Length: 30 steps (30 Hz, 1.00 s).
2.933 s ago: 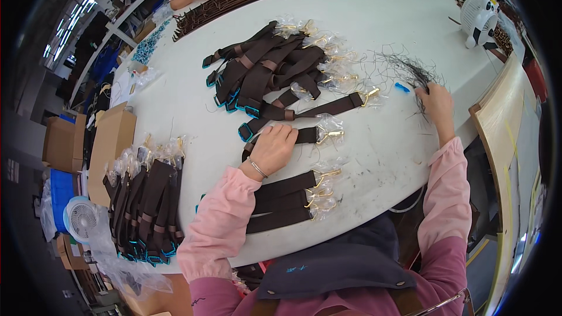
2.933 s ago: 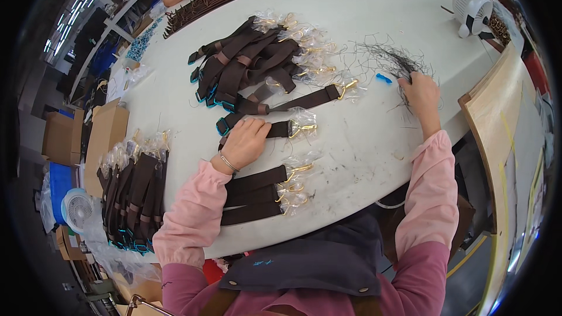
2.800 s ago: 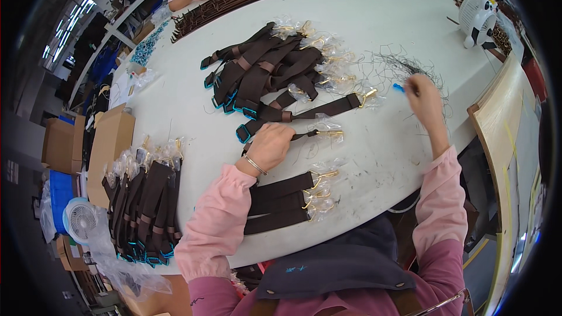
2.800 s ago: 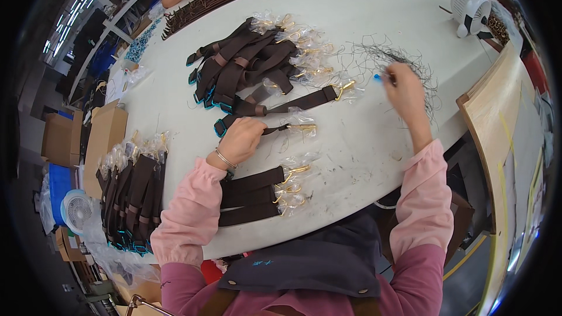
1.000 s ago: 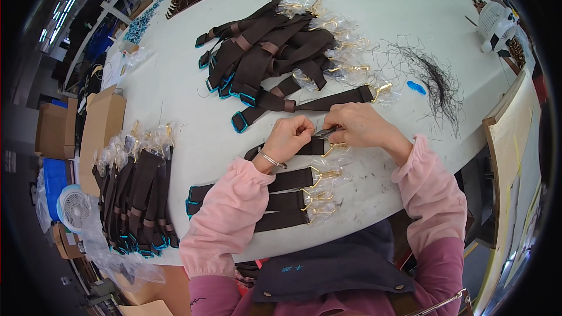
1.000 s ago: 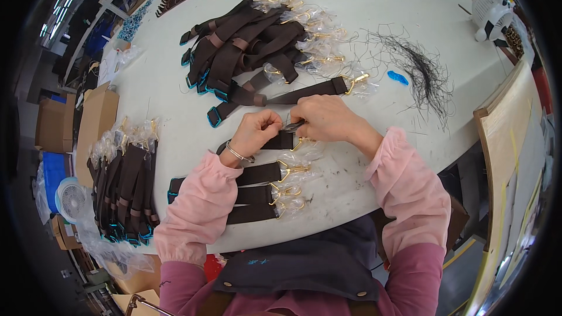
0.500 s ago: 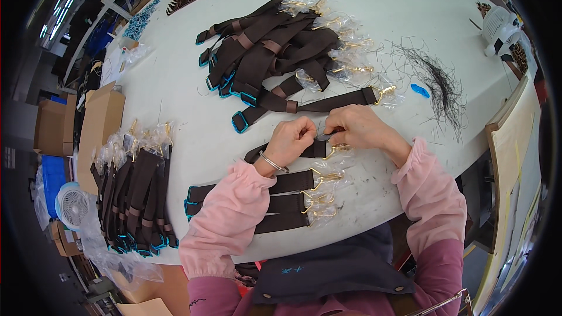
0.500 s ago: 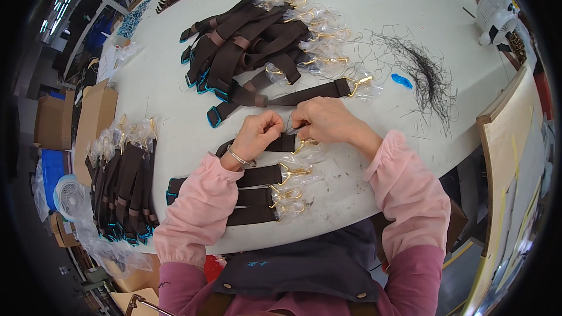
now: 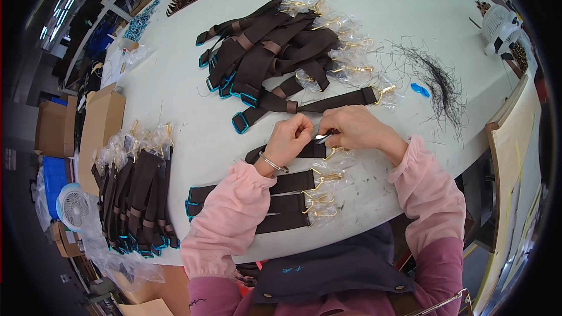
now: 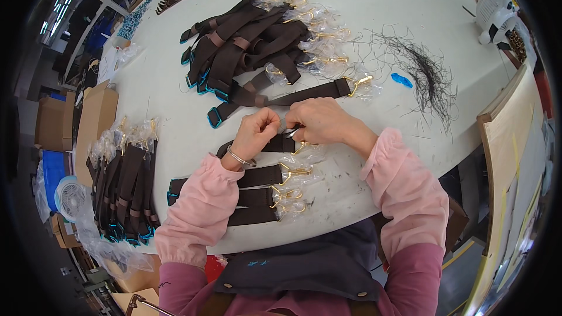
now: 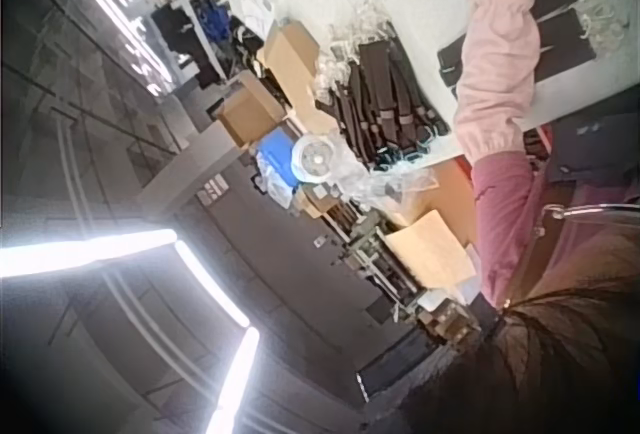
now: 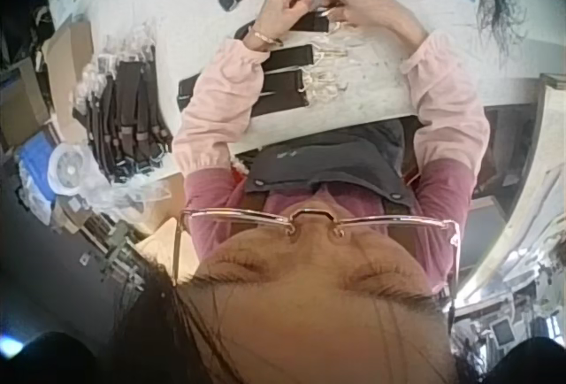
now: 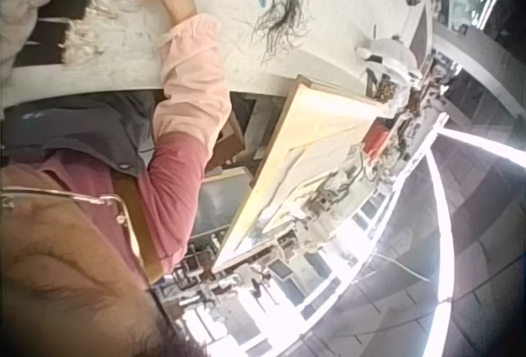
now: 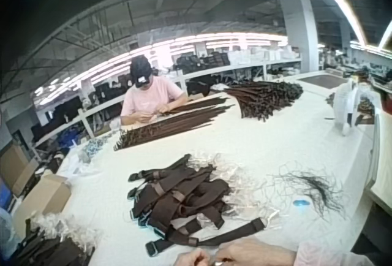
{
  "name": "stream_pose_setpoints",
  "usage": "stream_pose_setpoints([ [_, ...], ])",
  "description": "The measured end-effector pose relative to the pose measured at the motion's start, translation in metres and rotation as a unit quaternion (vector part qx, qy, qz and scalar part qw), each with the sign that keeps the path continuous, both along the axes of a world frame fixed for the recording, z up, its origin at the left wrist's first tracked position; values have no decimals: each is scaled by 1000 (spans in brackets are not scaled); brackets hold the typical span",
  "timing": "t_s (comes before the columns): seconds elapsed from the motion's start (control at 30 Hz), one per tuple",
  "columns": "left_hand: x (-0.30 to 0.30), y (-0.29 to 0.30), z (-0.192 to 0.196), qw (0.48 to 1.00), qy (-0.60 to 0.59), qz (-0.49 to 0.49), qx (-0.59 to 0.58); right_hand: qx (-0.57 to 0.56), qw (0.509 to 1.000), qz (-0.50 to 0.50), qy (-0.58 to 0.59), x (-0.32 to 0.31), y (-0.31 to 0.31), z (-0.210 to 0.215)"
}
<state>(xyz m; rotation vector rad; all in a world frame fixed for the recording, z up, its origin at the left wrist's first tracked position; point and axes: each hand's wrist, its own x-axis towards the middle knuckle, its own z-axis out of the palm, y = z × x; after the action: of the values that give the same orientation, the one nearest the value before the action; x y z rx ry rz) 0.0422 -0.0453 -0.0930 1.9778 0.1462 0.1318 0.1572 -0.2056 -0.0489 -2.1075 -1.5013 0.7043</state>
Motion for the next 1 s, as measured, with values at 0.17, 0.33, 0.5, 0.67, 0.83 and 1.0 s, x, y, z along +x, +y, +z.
stream_pose_setpoints([
  [0.17,0,1,-2,1000,0,5,-14,1,1000,-3,-8,0,0,4],
  [0.33,0,1,-4,1000,1,7,-10,2,1000,5,-11,3,-2,7],
  [0.5,-1,1,-3,1000,0,5,-16,11,1000,1,-14,1,-2,3],
  [0.67,-1,1,-3,1000,-6,10,-12,18,1000,7,-3,1,-3,1],
  [0.83,-1,0,-1,1000,-1,10,-10,28,1000,0,1,1,-2,-3],
  [1.0,-2,1,-4,1000,-2,17,-15,26,1000,1,-13,-3,1,-4],
])
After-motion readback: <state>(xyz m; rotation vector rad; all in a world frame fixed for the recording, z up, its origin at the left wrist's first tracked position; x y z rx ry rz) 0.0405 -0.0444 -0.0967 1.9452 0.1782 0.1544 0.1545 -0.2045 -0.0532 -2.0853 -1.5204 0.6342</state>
